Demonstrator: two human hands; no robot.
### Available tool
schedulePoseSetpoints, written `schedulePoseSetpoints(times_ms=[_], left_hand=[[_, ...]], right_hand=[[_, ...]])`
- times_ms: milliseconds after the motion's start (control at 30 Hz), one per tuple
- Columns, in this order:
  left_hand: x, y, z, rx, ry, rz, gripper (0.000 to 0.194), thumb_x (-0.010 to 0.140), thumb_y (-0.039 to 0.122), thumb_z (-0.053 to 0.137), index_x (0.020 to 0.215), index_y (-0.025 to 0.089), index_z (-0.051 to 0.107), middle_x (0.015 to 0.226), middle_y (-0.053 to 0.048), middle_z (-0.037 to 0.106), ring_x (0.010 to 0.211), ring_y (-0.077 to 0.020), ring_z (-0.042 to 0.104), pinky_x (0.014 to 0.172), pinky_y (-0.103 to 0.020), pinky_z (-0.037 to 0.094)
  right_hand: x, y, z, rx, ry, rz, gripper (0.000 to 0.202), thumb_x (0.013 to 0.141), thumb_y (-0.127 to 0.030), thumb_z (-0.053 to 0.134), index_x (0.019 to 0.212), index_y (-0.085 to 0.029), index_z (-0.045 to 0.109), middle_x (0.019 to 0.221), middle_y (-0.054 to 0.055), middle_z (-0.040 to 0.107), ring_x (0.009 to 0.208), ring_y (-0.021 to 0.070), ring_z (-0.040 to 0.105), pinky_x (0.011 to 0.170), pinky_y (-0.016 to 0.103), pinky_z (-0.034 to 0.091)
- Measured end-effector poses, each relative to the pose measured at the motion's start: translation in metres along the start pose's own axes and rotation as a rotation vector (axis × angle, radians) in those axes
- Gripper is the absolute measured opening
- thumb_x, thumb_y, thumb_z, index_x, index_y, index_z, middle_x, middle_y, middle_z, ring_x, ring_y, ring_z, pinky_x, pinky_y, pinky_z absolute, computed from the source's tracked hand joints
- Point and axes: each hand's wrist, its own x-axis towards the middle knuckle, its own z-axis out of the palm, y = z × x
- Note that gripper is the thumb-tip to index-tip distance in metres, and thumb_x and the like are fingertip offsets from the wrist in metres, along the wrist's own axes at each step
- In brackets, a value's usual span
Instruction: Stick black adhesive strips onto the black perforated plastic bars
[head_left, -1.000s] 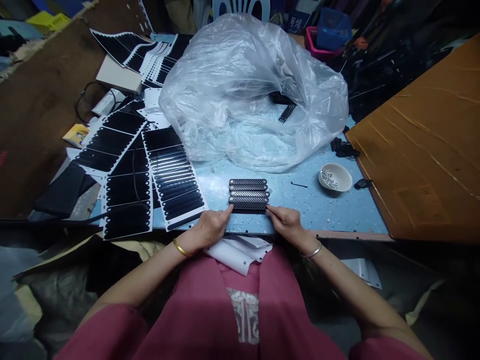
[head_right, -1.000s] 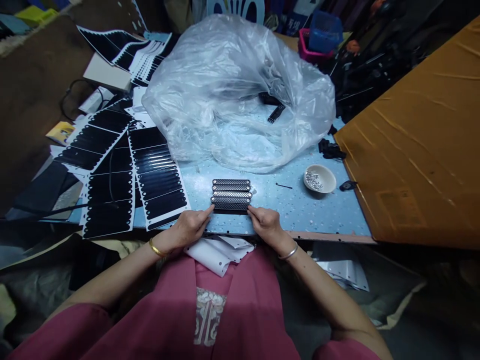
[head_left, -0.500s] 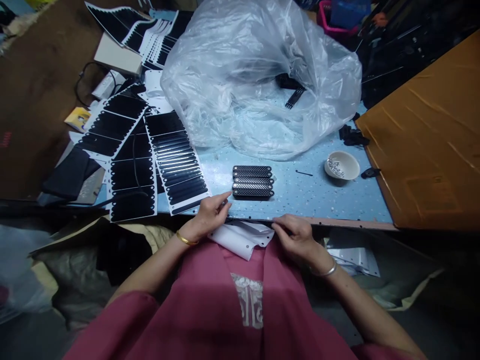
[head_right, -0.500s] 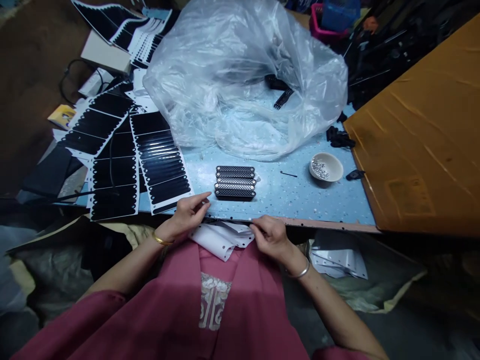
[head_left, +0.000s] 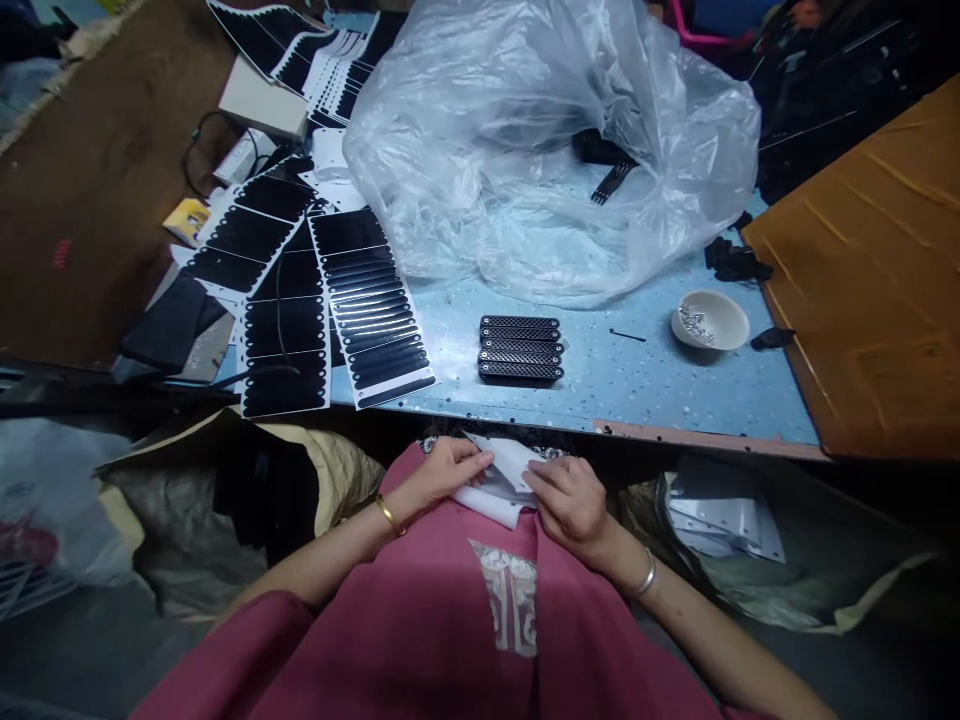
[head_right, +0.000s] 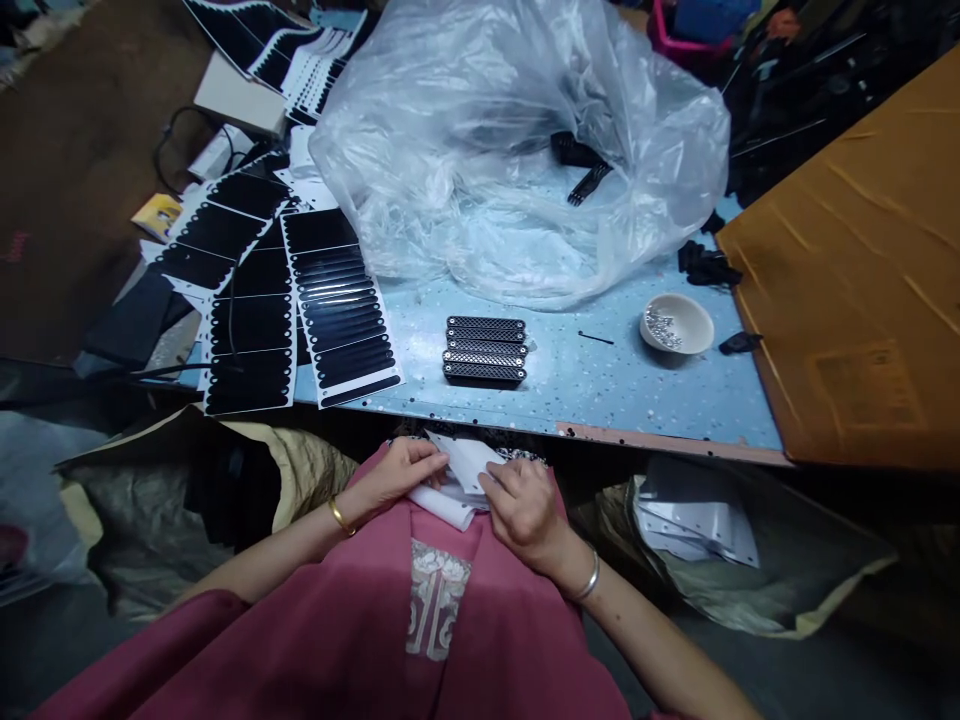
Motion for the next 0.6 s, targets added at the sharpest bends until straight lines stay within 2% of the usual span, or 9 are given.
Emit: schedulePoseSetpoints(times_ms=[100, 133, 200, 300, 367, 433, 467, 500, 600], left_hand=[[-0.004, 0.006, 0.008, -0.223, 0.020, -0.023, 0.043, 0.080, 0.050, 0.066, 0.088, 0.008, 0.070, 0.077, -0.010, 0.071, 0.065, -0.0159, 0.063, 0.059, -0.024, 0.046], [-0.007, 0.008, 0.010, -0.260, 0.004, -0.003, 0.045, 0.081, 0.050, 0.065, 0.097, 0.008, 0.070, 0.082, -0.011, 0.072, 0.068, -0.0169, 0.065, 0.062, -0.025, 0.048], [-0.013, 0.012, 0.012, -0.233, 0.016, 0.066, 0.047, 0.082, 0.048, 0.064, 0.106, 0.008, 0.068, 0.088, -0.013, 0.073, 0.073, -0.0188, 0.068, 0.067, -0.028, 0.052], [-0.016, 0.017, 0.008, 0.019, 0.223, 0.258, 0.036, 0.081, 0.035, 0.068, 0.106, 0.010, 0.069, 0.091, -0.013, 0.074, 0.077, -0.0197, 0.069, 0.074, -0.032, 0.056], [-0.010, 0.023, 0.002, 0.174, 0.408, 0.421, 0.034, 0.078, 0.029, 0.071, 0.107, 0.013, 0.070, 0.095, -0.011, 0.074, 0.081, -0.0202, 0.069, 0.079, -0.034, 0.057], [0.000, 0.033, -0.003, 0.225, 0.483, 0.529, 0.041, 0.075, 0.027, 0.073, 0.113, 0.014, 0.068, 0.105, -0.012, 0.072, 0.091, -0.0222, 0.069, 0.086, -0.036, 0.055], [0.006, 0.038, -0.006, 0.207, 0.452, 0.546, 0.044, 0.073, 0.027, 0.075, 0.115, 0.014, 0.067, 0.108, -0.013, 0.072, 0.095, -0.0232, 0.068, 0.089, -0.037, 0.055], [0.011, 0.043, -0.007, 0.161, 0.370, 0.531, 0.044, 0.072, 0.027, 0.075, 0.113, 0.013, 0.068, 0.109, -0.013, 0.071, 0.097, -0.0237, 0.067, 0.090, -0.037, 0.054], [0.023, 0.052, -0.006, -0.107, 0.058, 0.367, 0.025, 0.075, 0.030, 0.073, 0.090, 0.010, 0.072, 0.090, -0.011, 0.073, 0.082, -0.0201, 0.067, 0.078, -0.033, 0.055]], right_hand=[[0.005, -0.016, -0.010, 0.133, 0.050, 0.030, 0.022, 0.086, -0.010, 0.051, 0.101, -0.016, 0.066, 0.082, 0.008, 0.070, 0.067, 0.0177, 0.055, 0.061, 0.032, 0.042], [0.006, -0.019, -0.014, 0.182, 0.059, 0.102, 0.020, 0.087, -0.011, 0.051, 0.098, -0.017, 0.067, 0.075, 0.006, 0.068, 0.062, 0.0161, 0.055, 0.058, 0.031, 0.042], [0.007, -0.018, -0.025, 0.266, 0.079, 0.355, 0.014, 0.089, -0.017, 0.054, 0.088, -0.019, 0.068, 0.065, 0.002, 0.064, 0.054, 0.0131, 0.053, 0.053, 0.027, 0.042], [0.007, -0.006, -0.045, 0.477, 0.160, 0.783, 0.015, 0.089, -0.029, 0.059, 0.091, -0.020, 0.070, 0.071, 0.002, 0.068, 0.057, 0.0137, 0.058, 0.052, 0.024, 0.046], [0.007, 0.003, -0.056, 0.724, 0.225, 0.933, 0.022, 0.087, -0.034, 0.062, 0.101, -0.020, 0.071, 0.084, 0.004, 0.072, 0.068, 0.0173, 0.064, 0.057, 0.026, 0.051], [0.009, 0.008, -0.063, 0.945, 0.258, 0.999, 0.027, 0.083, -0.035, 0.067, 0.105, -0.019, 0.071, 0.093, 0.006, 0.074, 0.075, 0.0207, 0.068, 0.064, 0.031, 0.055], [0.010, 0.008, -0.064, 1.022, 0.269, 1.020, 0.028, 0.081, -0.035, 0.069, 0.105, -0.019, 0.071, 0.094, 0.007, 0.074, 0.074, 0.0215, 0.068, 0.065, 0.032, 0.056], [0.011, 0.008, -0.064, 1.076, 0.281, 1.038, 0.029, 0.080, -0.035, 0.071, 0.104, -0.019, 0.072, 0.094, 0.008, 0.074, 0.073, 0.0220, 0.069, 0.064, 0.033, 0.057], [0.012, 0.009, -0.059, 1.125, 0.330, 1.081, 0.033, 0.076, -0.036, 0.074, 0.105, -0.019, 0.072, 0.091, 0.009, 0.075, 0.069, 0.0222, 0.070, 0.062, 0.034, 0.057]])
